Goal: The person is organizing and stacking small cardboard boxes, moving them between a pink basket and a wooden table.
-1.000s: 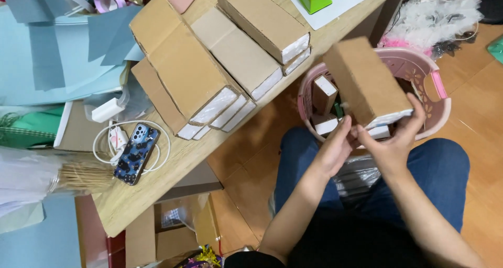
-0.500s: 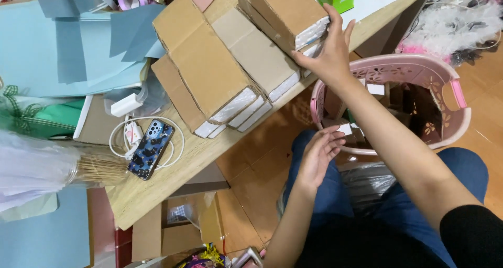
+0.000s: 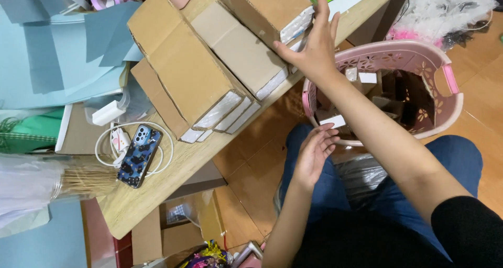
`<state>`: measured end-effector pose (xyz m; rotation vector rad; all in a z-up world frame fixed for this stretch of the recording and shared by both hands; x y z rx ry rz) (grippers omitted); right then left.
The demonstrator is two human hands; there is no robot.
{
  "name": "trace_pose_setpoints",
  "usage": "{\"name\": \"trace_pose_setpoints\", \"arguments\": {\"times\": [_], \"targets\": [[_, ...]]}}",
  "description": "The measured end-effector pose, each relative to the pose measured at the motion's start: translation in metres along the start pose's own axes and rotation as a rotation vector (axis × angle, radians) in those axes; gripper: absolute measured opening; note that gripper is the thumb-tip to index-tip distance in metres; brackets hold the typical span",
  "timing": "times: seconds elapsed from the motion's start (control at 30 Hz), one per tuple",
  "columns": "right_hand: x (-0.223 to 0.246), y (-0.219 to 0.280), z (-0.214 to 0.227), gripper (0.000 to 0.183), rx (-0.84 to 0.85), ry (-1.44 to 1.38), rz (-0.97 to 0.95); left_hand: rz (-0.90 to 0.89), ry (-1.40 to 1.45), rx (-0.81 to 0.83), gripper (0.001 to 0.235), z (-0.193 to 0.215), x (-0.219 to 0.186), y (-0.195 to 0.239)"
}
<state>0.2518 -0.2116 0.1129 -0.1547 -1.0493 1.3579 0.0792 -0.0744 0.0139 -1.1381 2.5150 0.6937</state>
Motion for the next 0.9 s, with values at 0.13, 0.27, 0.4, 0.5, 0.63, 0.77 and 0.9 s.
{"name": "trace_pose_setpoints", "arguments": {"times": [0.13, 0.27, 0.4, 0.5, 0.63, 0.77, 0.9], "targets": [[0.002, -0.002, 0.010, 0.119, 0.020, -0.061, -0.038, 0.009, -0.015, -0.039, 0.035, 0.005, -0.006, -0.003], [-0.007, 0.021, 0.030, 0.124, -0.008, -0.056, -0.023, -0.014, -0.027, -0.051, 0.040, 0.011, -0.012, -0.016], [-0.059, 0.076, 0.068, 0.094, -0.046, -0.125, -0.080, -0.025, -0.032, -0.128, 0.053, 0.017, -0.018, -0.043], [-0.150, 0.138, 0.065, 0.087, 0.014, -0.339, -0.440, -0.018, -0.103, -0.188, 0.048, 0.059, -0.005, -0.078], [-0.242, 0.201, 0.046, 0.088, 0.249, -0.174, -0.725, 0.022, -0.063, -0.268, 0.056, 0.098, 0.019, -0.118], [-0.274, 0.226, -0.016, 0.086, 0.534, -0.052, -0.782, 0.105, -0.076, -0.289, 0.047, 0.114, 0.043, -0.126], [-0.247, 0.189, -0.082, 0.097, 0.781, 0.010, -0.665, 0.133, -0.032, -0.333, 0.040, 0.090, 0.054, -0.104]]}}
Point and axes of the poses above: each hand's wrist, its own y-axis away from the middle knuckle, its own z-axis out of the back of the hand, x = y × z, the point moved 2 cm from there along -y, towards the middle knuckle, and after that the axes turned 10 degrees about y, right-handed, at the moved point
